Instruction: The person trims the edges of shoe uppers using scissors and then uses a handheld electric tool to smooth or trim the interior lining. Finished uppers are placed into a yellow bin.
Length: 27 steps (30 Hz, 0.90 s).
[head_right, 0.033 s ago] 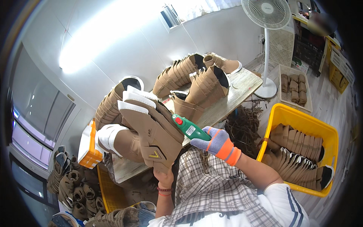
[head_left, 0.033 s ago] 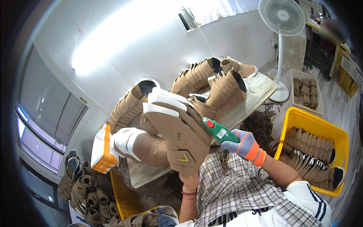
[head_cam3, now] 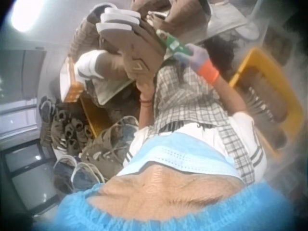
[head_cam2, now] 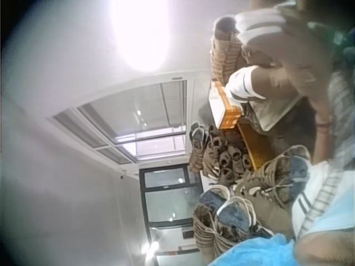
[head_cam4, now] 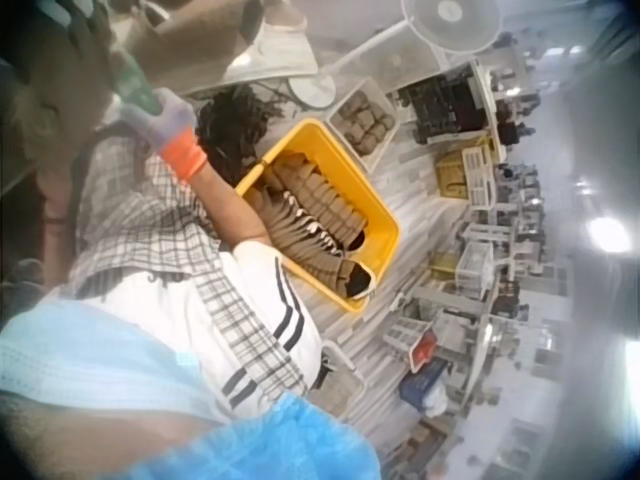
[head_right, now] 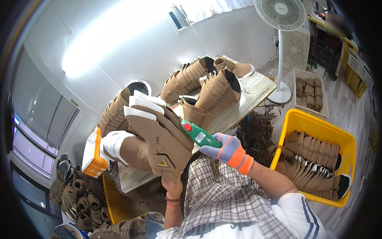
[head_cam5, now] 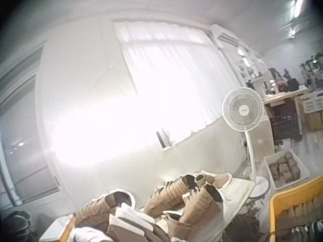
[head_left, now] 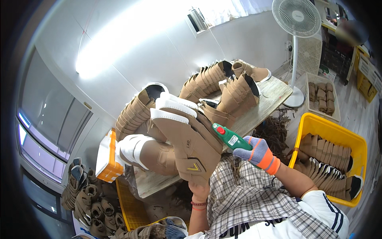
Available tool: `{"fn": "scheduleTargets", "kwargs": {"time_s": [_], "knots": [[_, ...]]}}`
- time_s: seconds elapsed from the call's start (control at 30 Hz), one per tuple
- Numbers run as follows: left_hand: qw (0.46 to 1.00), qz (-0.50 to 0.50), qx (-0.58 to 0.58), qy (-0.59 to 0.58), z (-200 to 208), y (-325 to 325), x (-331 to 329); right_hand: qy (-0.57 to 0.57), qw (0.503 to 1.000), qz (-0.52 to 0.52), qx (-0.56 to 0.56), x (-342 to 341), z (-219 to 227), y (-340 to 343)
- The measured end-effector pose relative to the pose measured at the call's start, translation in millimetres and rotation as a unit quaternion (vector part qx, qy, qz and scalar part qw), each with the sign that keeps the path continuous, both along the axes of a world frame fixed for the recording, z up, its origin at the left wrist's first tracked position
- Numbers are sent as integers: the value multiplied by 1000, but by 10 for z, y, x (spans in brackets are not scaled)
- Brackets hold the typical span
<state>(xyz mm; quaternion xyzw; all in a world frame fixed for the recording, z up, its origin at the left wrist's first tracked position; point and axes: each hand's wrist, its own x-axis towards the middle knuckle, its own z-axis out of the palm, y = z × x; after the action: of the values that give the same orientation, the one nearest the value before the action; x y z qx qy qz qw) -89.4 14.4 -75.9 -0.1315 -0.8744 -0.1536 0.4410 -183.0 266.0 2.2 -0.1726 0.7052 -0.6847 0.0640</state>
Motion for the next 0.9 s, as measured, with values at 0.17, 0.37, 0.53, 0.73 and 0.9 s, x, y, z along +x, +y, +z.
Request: {"fn": "scheduleTargets", "kwargs": {"time_s": [0.17, 0.37, 0.53, 0.73, 0.9], "knots": [[999, 32, -13, -15, -52, -10, 86, -19, 999, 17, -20, 37, 83, -20], [999, -2, 26, -24, -175, 52, 164, -23, 999, 28, -34, 36, 95, -28], [999, 9, 34, -5, -144, 116, 185, -29, 997, 45, -52, 38, 96, -37], [994, -17, 104, 6, -90, 204, 190, -100, 988, 76, -86, 71, 189, -29], [996, -5, 90, 15, -58, 235, 160, -117, 985, 70, -109, 105, 151, 5]]}}
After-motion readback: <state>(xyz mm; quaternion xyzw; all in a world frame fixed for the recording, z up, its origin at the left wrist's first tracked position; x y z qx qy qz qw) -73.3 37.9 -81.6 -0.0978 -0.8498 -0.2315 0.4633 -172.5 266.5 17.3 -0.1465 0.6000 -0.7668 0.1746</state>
